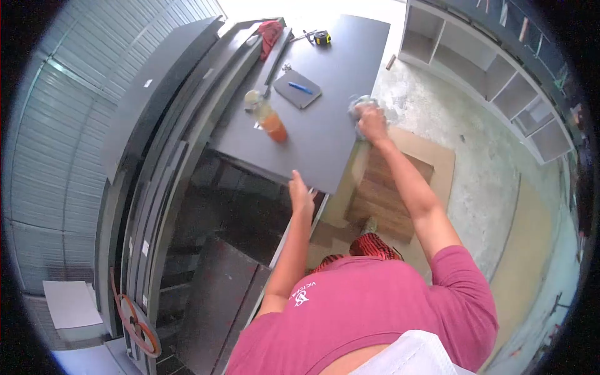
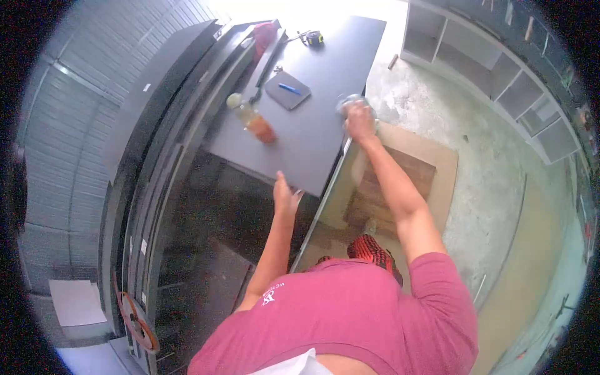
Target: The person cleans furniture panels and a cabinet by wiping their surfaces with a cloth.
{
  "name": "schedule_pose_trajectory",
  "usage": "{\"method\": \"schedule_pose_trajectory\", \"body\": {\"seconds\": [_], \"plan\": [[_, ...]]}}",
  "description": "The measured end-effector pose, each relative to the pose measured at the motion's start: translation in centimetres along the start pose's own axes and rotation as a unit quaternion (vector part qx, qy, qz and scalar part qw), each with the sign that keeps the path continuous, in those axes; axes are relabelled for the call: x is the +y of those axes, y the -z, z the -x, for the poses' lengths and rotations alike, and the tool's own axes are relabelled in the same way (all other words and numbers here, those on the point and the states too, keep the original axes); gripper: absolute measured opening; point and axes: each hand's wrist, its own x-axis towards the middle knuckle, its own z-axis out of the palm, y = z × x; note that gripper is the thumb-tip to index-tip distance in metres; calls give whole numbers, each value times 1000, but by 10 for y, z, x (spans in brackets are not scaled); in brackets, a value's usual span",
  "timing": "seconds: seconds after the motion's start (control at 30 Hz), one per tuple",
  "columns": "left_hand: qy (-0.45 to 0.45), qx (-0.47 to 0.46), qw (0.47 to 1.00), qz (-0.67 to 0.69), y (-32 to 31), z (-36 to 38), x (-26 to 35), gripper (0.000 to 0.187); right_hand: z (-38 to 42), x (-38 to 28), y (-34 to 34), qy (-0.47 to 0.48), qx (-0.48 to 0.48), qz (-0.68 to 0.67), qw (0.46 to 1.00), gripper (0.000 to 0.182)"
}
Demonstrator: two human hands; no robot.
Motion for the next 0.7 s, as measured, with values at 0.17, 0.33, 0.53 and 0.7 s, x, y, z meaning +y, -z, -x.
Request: {"method": "schedule_pose_trajectory", "body": {"seconds": [0.17, 0.33, 0.53, 0.7], "plan": [[-80, 116, 989, 33, -26, -25, -17, 52, -22, -40, -26, 278, -80, 16, 957, 27], [-97, 195, 976, -14, -35, -30, -16, 48, 0, -40, -33, 465, -173, -152, 855, 40], [-45, 209, 975, -59, -30, -28, -19, 59, -208, 144, -28, 148, 28, 3, 989, 26], [-20, 290, 951, -107, -51, -22, -6, 57, -309, 162, -33, 150, -22, 14, 988, 35]]}}
